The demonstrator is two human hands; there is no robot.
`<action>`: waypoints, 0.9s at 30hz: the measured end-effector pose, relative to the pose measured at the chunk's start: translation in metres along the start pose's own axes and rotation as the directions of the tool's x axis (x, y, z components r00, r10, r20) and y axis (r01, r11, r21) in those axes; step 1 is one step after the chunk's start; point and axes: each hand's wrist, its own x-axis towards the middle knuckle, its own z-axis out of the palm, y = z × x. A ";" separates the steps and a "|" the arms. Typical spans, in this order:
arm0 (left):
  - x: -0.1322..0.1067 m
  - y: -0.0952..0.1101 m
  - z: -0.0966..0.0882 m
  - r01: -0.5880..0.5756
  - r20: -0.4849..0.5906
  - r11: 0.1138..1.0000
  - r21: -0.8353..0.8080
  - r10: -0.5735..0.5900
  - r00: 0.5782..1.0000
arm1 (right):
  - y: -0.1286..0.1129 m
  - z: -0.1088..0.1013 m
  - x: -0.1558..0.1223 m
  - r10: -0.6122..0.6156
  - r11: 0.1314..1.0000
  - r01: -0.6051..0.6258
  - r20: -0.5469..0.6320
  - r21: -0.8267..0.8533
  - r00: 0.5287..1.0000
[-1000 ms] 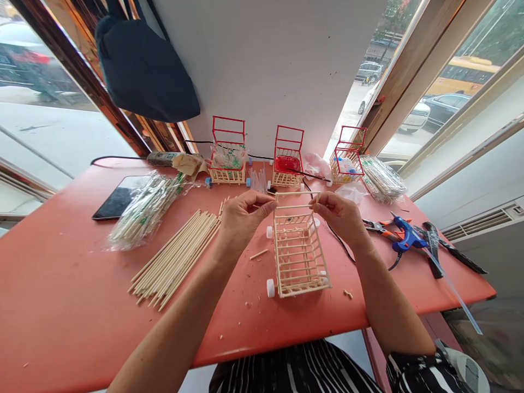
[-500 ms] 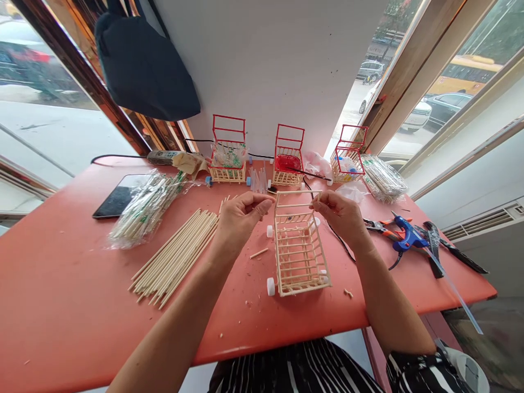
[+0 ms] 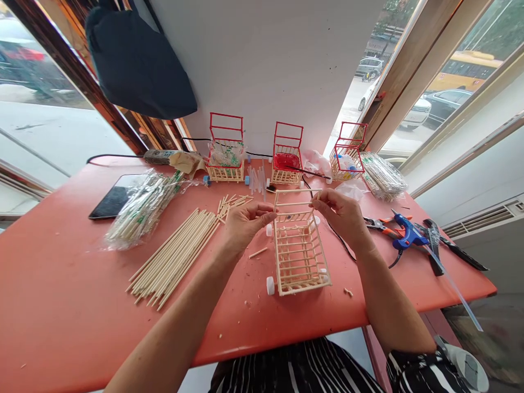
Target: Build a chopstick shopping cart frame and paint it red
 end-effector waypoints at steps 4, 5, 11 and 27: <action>0.001 -0.003 0.002 -0.025 0.000 1.000 -0.017 0.025 1.000 | -0.002 -0.001 0.000 -0.006 1.000 0.006 -0.006 -0.026 1.000; 0.001 -0.004 0.003 -0.032 -0.005 0.999 -0.027 0.032 0.999 | -0.002 -0.001 0.000 -0.006 0.999 0.005 -0.010 -0.036 1.000; 0.001 -0.008 0.006 -0.056 -0.028 0.997 -0.057 0.054 0.998 | -0.004 -0.002 0.000 -0.021 0.999 0.021 -0.002 -0.038 1.000; 0.002 -0.011 0.009 -0.059 -0.018 0.993 -0.101 0.058 0.998 | -0.002 -0.003 0.001 -0.040 0.997 0.040 0.007 -0.070 0.999</action>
